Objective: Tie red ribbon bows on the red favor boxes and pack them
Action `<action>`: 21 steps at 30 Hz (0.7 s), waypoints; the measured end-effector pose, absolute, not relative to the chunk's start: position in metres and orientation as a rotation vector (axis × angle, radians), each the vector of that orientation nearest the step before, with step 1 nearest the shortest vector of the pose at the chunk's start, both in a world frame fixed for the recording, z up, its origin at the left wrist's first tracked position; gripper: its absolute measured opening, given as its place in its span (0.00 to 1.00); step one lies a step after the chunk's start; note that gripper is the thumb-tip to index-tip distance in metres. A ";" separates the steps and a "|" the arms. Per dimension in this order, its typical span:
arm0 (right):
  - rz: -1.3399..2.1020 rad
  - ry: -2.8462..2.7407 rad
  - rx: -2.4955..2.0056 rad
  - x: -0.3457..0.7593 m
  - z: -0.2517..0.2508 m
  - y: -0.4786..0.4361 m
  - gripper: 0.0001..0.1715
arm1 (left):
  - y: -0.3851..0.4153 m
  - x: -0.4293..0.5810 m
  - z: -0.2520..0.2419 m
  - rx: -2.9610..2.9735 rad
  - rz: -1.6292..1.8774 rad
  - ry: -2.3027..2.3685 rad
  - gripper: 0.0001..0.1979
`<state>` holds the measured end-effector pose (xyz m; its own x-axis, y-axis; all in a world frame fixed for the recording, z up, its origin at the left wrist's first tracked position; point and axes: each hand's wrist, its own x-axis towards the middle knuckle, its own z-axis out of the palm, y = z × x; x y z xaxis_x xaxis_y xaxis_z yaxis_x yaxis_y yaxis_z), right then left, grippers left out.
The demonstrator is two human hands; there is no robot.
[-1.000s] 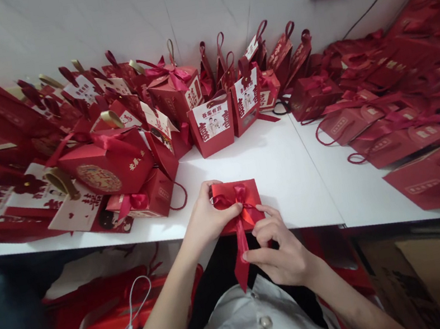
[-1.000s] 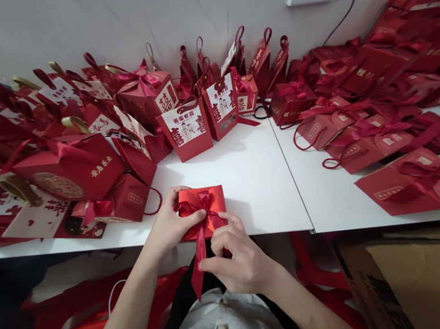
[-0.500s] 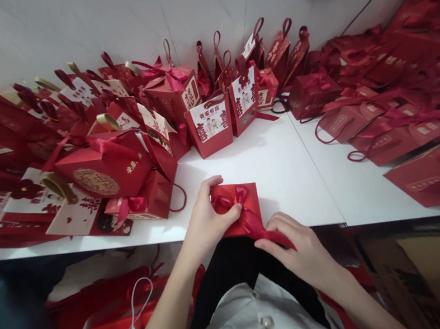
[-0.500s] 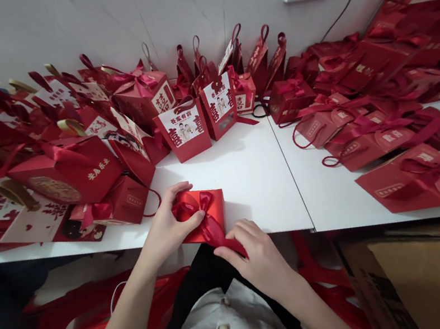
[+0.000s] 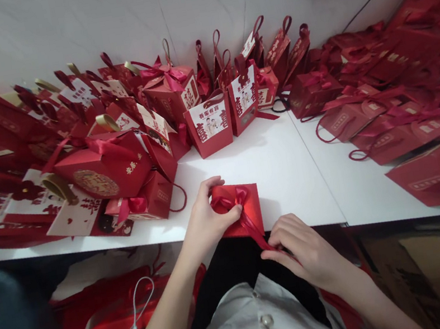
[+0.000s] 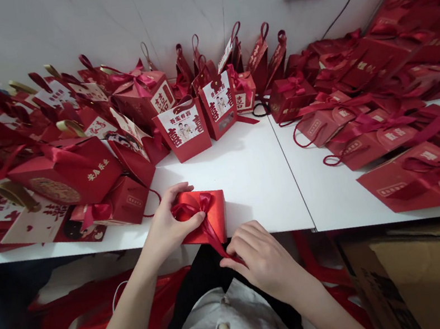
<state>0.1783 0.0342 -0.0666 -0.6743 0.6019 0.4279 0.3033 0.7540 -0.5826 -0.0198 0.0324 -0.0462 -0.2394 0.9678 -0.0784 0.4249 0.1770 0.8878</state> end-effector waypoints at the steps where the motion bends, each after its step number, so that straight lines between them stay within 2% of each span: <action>1: 0.641 -2.299 -0.664 0.179 -0.068 0.035 0.12 | 0.032 -0.020 -0.046 1.317 1.009 1.770 0.25; 6: 0.834 -2.076 -0.584 0.180 -0.069 0.035 0.17 | 0.030 -0.021 -0.047 1.274 0.974 1.726 0.25; 10: 1.385 -1.889 -0.684 0.180 -0.072 0.035 0.36 | 0.030 -0.021 -0.048 1.270 0.985 1.712 0.24; 12: 1.637 -1.737 -0.856 0.178 -0.076 0.036 0.42 | 0.030 -0.021 -0.048 1.270 0.983 1.709 0.24; 14: 1.725 -1.669 -1.043 0.174 -0.079 0.037 0.39 | 0.030 -0.021 -0.047 1.270 0.977 1.701 0.24; 16: 1.724 -1.706 -1.144 0.171 -0.079 0.037 0.31 | 0.030 -0.021 -0.047 1.269 0.975 1.690 0.24; 18: 1.690 -1.756 -1.164 0.169 -0.077 0.035 0.24 | 0.030 -0.021 -0.046 1.269 0.973 1.685 0.24; 21: 1.555 -1.821 -1.125 0.170 -0.069 0.031 0.18 | 0.030 -0.019 -0.044 1.257 0.959 1.719 0.24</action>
<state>0.1701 0.0310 -0.0695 -0.5397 0.8297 -0.1425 0.2705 0.0105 -0.9627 -0.0192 0.0298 -0.0436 -0.2022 0.9667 -0.1569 0.3740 0.2243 0.8999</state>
